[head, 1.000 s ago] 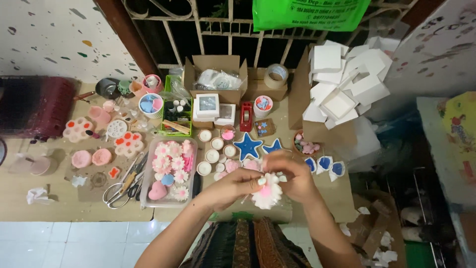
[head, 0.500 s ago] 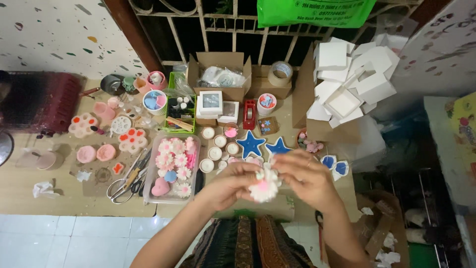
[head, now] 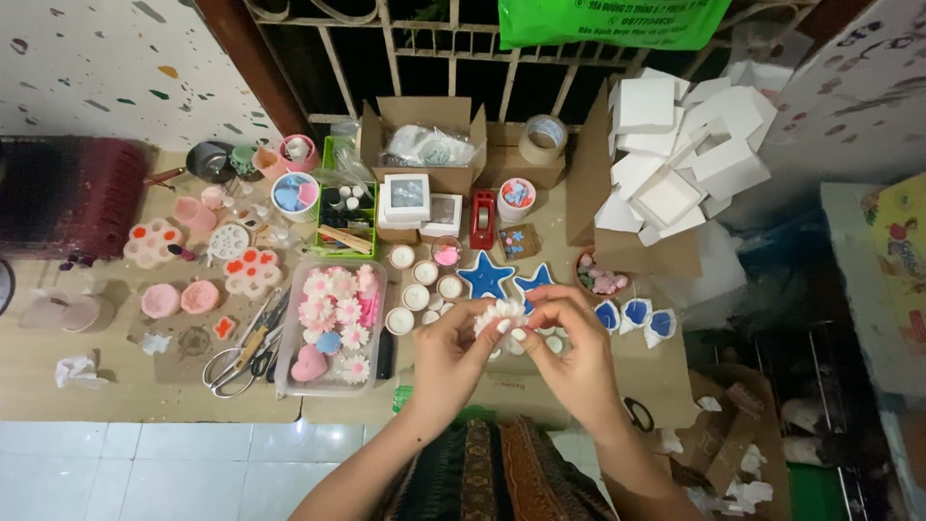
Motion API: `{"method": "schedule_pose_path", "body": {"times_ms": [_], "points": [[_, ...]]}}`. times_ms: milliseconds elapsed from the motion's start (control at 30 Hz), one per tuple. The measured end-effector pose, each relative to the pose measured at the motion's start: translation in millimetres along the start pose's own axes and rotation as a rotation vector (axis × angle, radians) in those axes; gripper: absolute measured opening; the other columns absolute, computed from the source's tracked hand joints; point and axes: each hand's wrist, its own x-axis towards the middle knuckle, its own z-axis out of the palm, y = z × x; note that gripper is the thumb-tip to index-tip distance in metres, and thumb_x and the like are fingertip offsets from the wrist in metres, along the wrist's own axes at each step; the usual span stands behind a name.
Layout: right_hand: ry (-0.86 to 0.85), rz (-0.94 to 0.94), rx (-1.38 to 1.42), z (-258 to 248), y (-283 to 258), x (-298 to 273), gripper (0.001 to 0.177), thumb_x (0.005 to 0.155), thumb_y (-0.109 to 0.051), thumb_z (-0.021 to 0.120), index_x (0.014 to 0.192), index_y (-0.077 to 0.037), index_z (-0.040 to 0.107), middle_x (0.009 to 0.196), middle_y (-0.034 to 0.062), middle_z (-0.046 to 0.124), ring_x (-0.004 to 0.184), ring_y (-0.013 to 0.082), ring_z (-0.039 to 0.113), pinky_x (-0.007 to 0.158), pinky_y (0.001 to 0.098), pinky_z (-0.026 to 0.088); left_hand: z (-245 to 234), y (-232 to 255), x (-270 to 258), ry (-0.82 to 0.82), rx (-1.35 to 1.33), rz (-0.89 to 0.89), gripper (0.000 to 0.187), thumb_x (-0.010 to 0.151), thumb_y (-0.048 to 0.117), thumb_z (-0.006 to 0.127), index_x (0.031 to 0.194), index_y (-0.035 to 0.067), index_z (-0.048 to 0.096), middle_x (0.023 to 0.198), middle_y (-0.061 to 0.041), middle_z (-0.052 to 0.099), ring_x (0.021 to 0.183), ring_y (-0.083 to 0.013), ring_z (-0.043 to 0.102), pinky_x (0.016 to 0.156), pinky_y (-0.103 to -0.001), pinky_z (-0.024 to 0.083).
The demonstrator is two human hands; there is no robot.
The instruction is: The person is preparing and decorating flower-shaped and star-shaped candles at a workshop table.
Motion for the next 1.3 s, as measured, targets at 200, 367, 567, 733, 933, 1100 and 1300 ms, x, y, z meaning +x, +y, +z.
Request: {"method": "schedule_pose_path", "body": {"times_ms": [200,367,567,733,933,1100,1300], "points": [[-0.005,0.105,0.186,3,42,-9,0.011,0.094,0.001,0.069,0.096,-0.001,0.058,0.112,0.0098,0.064,0.095,0.0120,0.062,0.083,0.0256,0.054,-4,-6,2,0.011,0.068,0.059,0.021,0.093,0.009,0.073,0.112,-0.001,0.073,0.080,-0.004,0.077,0.065,-0.0039,0.065,0.056,-0.022,0.053],[0.111,0.180,0.078,4,38,1,0.009,0.099,-0.002,0.064,0.099,0.000,0.055,0.095,0.0046,0.062,0.083,0.0100,0.056,0.074,0.0255,0.049,-8,-24,7,-0.064,-0.062,0.075,0.021,0.094,0.007,0.074,0.112,-0.003,0.071,0.088,-0.003,0.078,0.076,-0.0038,0.069,0.064,-0.021,0.057],[0.219,-0.009,-0.290,6,43,16,0.011,0.095,0.002,0.065,0.099,0.000,0.055,0.087,0.0100,0.062,0.080,0.0154,0.060,0.074,0.0305,0.050,-11,-38,14,-0.162,-0.215,-0.007,0.020,0.096,0.005,0.070,0.115,-0.003,0.069,0.093,-0.003,0.076,0.079,-0.0042,0.067,0.065,-0.021,0.052],[0.128,0.214,-0.061,34,106,8,0.015,0.091,0.006,0.063,0.100,-0.003,0.056,0.087,0.0066,0.061,0.080,0.0154,0.060,0.073,0.0309,0.049,-5,-56,26,-0.202,-0.285,-0.082,0.022,0.096,0.006,0.070,0.116,-0.002,0.069,0.092,-0.003,0.076,0.078,-0.0048,0.066,0.064,-0.021,0.052],[0.006,0.434,0.667,61,148,-16,0.026,0.087,0.009,0.062,0.108,-0.005,0.060,0.102,0.0012,0.062,0.097,0.0121,0.060,0.083,0.0268,0.050,-3,-63,32,-0.260,-0.357,-0.144,0.024,0.096,0.006,0.071,0.119,-0.001,0.070,0.091,-0.003,0.074,0.075,-0.0067,0.063,0.062,-0.022,0.049],[0.057,0.690,0.841,64,120,-17,0.030,0.088,0.001,0.057,0.115,-0.009,0.063,0.105,-0.0005,0.069,0.098,0.0117,0.065,0.082,0.0273,0.055,-1,-67,35,-0.208,-0.238,0.164,0.022,0.095,0.002,0.074,0.116,-0.003,0.071,0.110,-0.004,0.066,0.101,-0.0126,0.062,0.085,-0.027,0.053],[-0.096,0.865,1.140,60,145,-34,0.021,0.101,-0.021,0.056,0.118,-0.010,0.063,0.099,0.0013,0.065,0.080,0.0126,0.061,0.057,0.0270,0.045,-2,-47,35,-0.352,-0.318,-0.023,0.022,0.098,0.007,0.066,0.119,0.001,0.065,0.107,-0.002,0.070,0.100,-0.0116,0.065,0.088,-0.025,0.054]]}}
